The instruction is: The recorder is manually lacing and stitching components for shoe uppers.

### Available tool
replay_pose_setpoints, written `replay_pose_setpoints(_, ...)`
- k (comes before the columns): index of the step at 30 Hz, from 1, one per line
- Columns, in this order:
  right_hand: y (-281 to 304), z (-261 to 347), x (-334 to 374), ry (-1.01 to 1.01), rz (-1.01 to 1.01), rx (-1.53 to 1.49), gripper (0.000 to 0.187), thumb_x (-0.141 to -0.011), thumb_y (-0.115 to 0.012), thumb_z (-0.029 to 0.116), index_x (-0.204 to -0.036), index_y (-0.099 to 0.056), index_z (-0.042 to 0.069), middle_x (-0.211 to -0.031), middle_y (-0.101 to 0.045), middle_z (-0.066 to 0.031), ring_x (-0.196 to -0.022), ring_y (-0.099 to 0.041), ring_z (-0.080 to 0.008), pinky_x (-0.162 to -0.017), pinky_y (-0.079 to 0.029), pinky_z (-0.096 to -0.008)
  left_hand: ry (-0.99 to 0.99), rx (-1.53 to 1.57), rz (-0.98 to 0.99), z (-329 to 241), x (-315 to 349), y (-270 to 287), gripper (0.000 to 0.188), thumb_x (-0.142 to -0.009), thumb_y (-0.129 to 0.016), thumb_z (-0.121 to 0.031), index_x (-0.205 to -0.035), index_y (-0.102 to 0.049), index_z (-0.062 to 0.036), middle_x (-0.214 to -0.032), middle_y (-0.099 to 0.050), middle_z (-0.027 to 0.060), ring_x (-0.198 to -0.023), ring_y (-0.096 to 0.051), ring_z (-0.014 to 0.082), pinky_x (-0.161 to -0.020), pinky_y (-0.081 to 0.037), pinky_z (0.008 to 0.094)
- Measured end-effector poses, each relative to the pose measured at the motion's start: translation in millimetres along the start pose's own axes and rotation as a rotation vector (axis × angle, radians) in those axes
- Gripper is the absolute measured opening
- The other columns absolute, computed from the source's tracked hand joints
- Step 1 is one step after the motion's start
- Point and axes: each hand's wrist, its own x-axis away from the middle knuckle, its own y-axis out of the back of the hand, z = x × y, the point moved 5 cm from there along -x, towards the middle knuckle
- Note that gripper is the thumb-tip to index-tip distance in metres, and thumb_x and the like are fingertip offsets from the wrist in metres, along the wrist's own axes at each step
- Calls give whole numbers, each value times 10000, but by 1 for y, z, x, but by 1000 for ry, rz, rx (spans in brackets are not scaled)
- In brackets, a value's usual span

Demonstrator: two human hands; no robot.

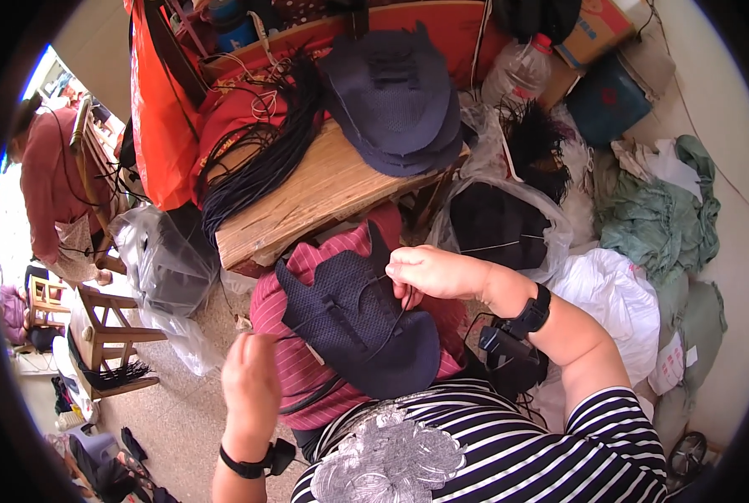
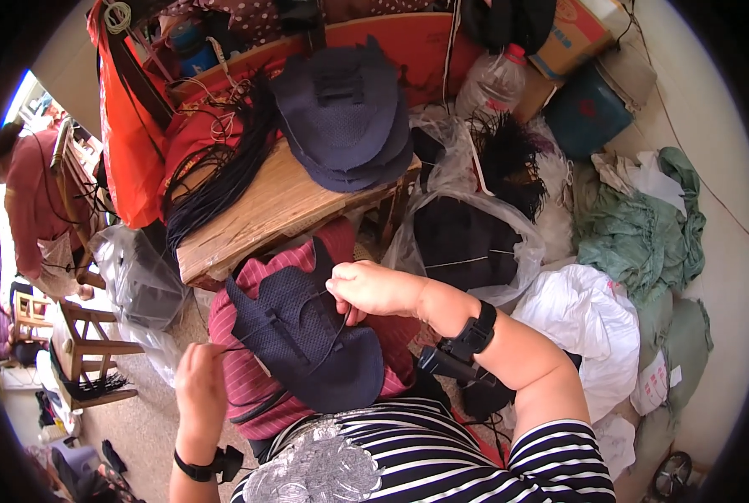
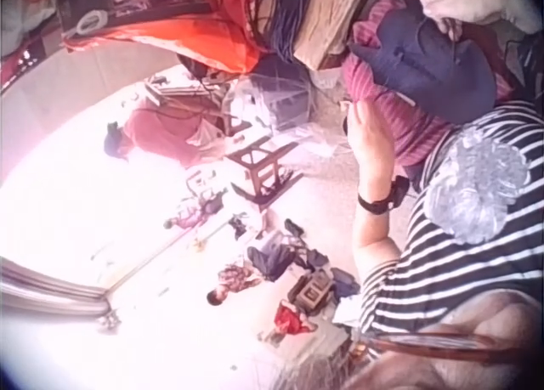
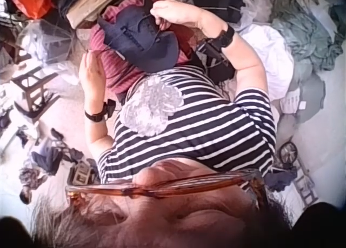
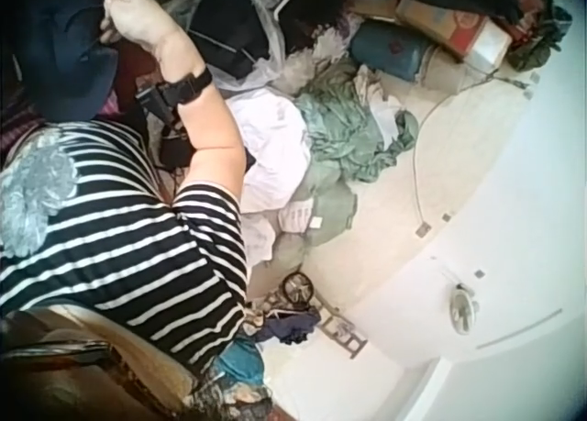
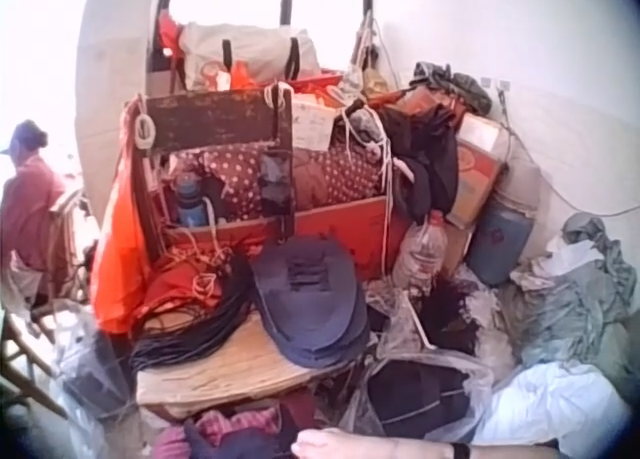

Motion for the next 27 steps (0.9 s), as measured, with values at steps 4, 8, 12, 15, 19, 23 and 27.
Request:
replay_pose_setpoints(4, -3, -1, -2, -1, 21, 3, 308, -1098, -446, 269, -927, -568, 44, -893, -638, -75, -739, -671, -179, -685, -561, -334, 314, 30, -161, 85, 36, 21, 45, -937, -637, 8, -977, -645, -9, -894, -625, 167, -832, -631, 366, -744, -517, 410)
replay_pose_setpoints(8, -6, 3, -2, 19, 17, 53, 312, -1095, -449, 271, -924, -562, 36, -889, -624, -65, -737, -659, -177, -681, -547, -339, 500, 38, -276, 176, 90, 37, 50, -978, -597, 2, -1011, -635, 5, -842, -605, 76, -702, -593, 165, -616, -498, 309)
replay_pose_setpoints(12, -7, 4, -5, 29, -29, 122, 336, -1087, -470, 291, -898, -566, 29, -850, -621, -52, -706, -649, -160, -661, -537, -334, 588, -7, -306, 253, 144, 42, 45, -999, -579, -26, -986, -620, -38, -747, -560, 6, -612, -524, 82, -544, -446, 242)
replay_pose_setpoints(15, -8, 6, -6, 24, -47, 136, 340, -1077, -506, 306, -885, -578, 34, -821, -623, -42, -669, -641, -137, -634, -535, -316, 768, 61, -352, 289, 180, 42, 64, -1012, -591, -50, -957, -616, -29, -723, -559, 15, -596, -528, 84, -528, -453, 256)
replay_pose_setpoints(19, -4, 5, -4, -23, -54, 42, 330, -1062, -573, 323, -872, -600, 54, -803, -623, -19, -619, -619, -94, -574, -522, -264, 866, 58, -336, 315, 208, 46, 67, -1013, -596, -63, -954, -610, -35, -719, -561, 11, -581, -526, 86, -514, -449, 258)
replay_pose_setpoints(23, -6, 11, -2, -31, -49, 46, 351, -1067, -598, 342, -840, -600, 73, -775, -598, 15, -640, -615, -69, -606, -537, -241, 959, 112, -401, 333, 235, 57, 77, -1019, -596, -78, -951, -601, -43, -716, -564, 5, -571, -527, 81, -497, -442, 259)
replay_pose_setpoints(27, -3, -1, -5, -43, -77, -51, 327, -1058, -610, 338, -867, -622, 73, -783, -607, 5, -629, -622, -75, -583, -536, -241, 986, 158, -416, 324, 223, 54, 76, -1022, -600, -85, -956, -603, -46, -718, -566, 0, -574, -528, 77, -502, -442, 251)
